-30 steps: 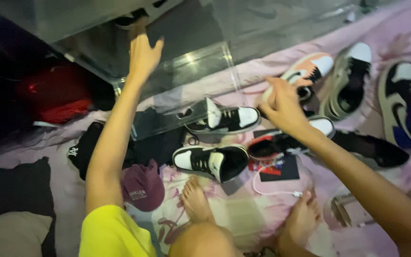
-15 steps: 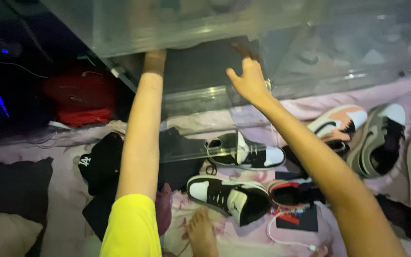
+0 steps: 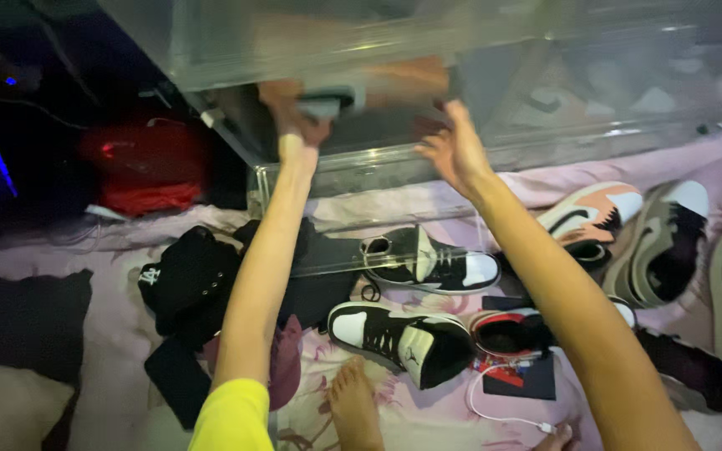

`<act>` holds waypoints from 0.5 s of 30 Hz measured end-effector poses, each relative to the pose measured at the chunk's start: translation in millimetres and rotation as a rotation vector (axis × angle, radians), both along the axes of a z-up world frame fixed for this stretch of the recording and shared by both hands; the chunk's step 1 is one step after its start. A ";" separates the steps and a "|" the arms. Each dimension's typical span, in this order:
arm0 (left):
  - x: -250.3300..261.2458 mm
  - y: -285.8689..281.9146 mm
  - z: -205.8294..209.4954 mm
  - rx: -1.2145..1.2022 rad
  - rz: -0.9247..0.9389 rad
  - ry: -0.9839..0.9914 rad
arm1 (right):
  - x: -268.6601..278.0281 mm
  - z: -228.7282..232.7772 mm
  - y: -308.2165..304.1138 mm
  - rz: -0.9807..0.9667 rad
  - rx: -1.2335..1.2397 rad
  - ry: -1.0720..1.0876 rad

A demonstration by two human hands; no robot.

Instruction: The person removes multiple pairs of sneakers and several caps from clear plastic storage drawers and places them on the bed. The person handles each item individually, arranging them in a row on the bed surface.

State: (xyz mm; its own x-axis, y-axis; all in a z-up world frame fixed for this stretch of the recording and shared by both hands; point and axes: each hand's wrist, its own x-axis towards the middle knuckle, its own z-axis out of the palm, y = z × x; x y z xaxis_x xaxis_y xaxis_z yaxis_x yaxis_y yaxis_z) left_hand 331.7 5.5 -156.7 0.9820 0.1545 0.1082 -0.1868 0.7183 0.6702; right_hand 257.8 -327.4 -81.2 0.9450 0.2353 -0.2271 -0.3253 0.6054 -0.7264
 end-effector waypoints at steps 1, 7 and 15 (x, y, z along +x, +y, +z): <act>-24.0 -2.8 8.4 0.077 -0.035 0.039 | -5.1 6.6 -6.3 0.058 0.034 0.021; -133.3 -44.0 74.1 0.157 0.000 0.111 | -65.7 14.5 -34.1 0.216 0.207 0.058; -253.0 -104.0 132.7 0.428 -0.591 -0.098 | -209.2 21.5 -171.2 0.224 -0.143 -0.153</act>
State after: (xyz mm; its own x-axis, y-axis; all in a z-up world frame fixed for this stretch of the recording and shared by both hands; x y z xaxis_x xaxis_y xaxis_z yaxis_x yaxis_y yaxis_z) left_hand 78.7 -98.4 -24.0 0.8712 -0.4729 0.1318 0.0772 0.3972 0.9145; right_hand 48.6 -498.6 -59.8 0.8993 0.4171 -0.1316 -0.3188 0.4190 -0.8502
